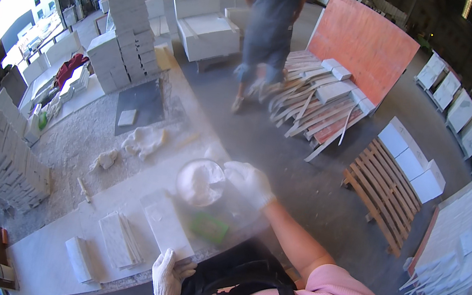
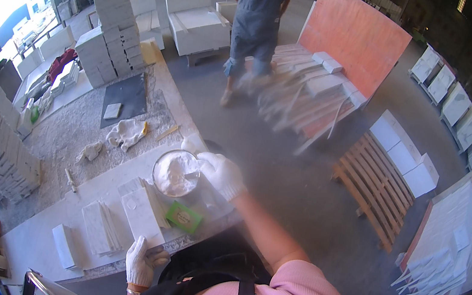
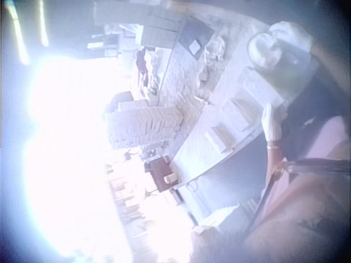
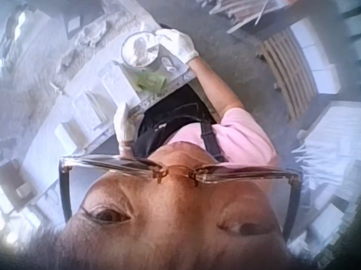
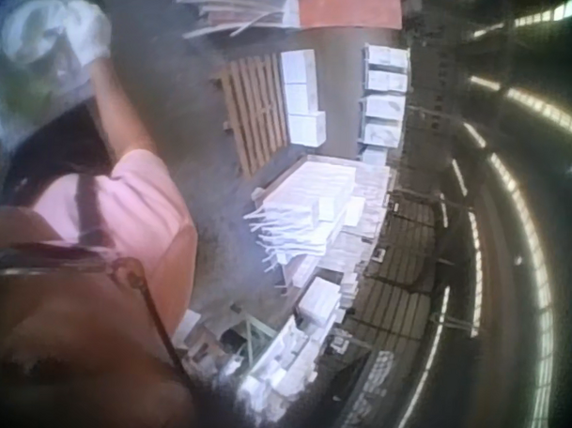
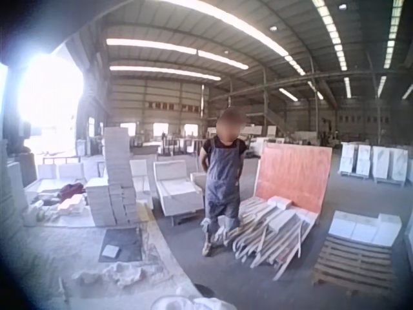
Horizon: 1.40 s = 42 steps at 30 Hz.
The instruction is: The person applies a white paste to the edges of small rectangular tiles using a small metal spatula. They pick up each tile, spread the paste along the edges, and place the tile back on the workbench. The process is repeated for multiple tiles.
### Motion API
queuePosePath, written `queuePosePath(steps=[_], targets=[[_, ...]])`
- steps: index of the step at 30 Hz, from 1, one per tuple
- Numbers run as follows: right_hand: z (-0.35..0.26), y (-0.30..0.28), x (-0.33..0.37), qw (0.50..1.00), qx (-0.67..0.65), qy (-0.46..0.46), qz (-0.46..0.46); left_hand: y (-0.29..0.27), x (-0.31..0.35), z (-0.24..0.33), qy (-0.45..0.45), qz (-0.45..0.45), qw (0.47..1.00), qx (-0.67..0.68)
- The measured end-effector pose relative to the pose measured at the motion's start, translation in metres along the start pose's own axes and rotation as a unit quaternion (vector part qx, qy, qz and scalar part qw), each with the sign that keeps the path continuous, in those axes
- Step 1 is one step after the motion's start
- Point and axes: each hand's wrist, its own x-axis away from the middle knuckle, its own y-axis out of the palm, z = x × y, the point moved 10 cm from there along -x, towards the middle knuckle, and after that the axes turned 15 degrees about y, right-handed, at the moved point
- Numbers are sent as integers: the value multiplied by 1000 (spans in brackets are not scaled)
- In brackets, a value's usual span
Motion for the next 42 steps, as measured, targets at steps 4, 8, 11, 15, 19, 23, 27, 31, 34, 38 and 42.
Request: queuePosePath(steps=[4,8,11,15,19,23,27,31,34,38,42], targets=[[-11,11,13,998,57,-26,-20,3,0,3,14,14,1000,9],[-16,20,20,991,129,-30,-23,4,1,4,8,25,999,20],[-15,28,25,986,157,1,-63,5,1,4,9,29,999,15],[-30,26,30,988,142,-32,-51,5,2,8,28,33,999,0],[-37,27,28,991,114,-47,-45,8,3,10,32,30,999,-6],[-28,40,25,988,128,-19,-85,10,5,12,39,32,999,-10],[-19,43,21,985,161,-3,-67,13,6,16,48,27,998,-2],[-22,37,18,981,185,-43,-32,17,5,25,62,5,996,-64],[-29,20,17,985,151,-84,-6,24,2,28,63,-21,995,-72],[-31,1,17,997,17,-73,-26,29,-4,28,61,-22,993,-94],[-17,9,14,994,-43,57,-89,45,-11,37,81,-48,986,-135]])
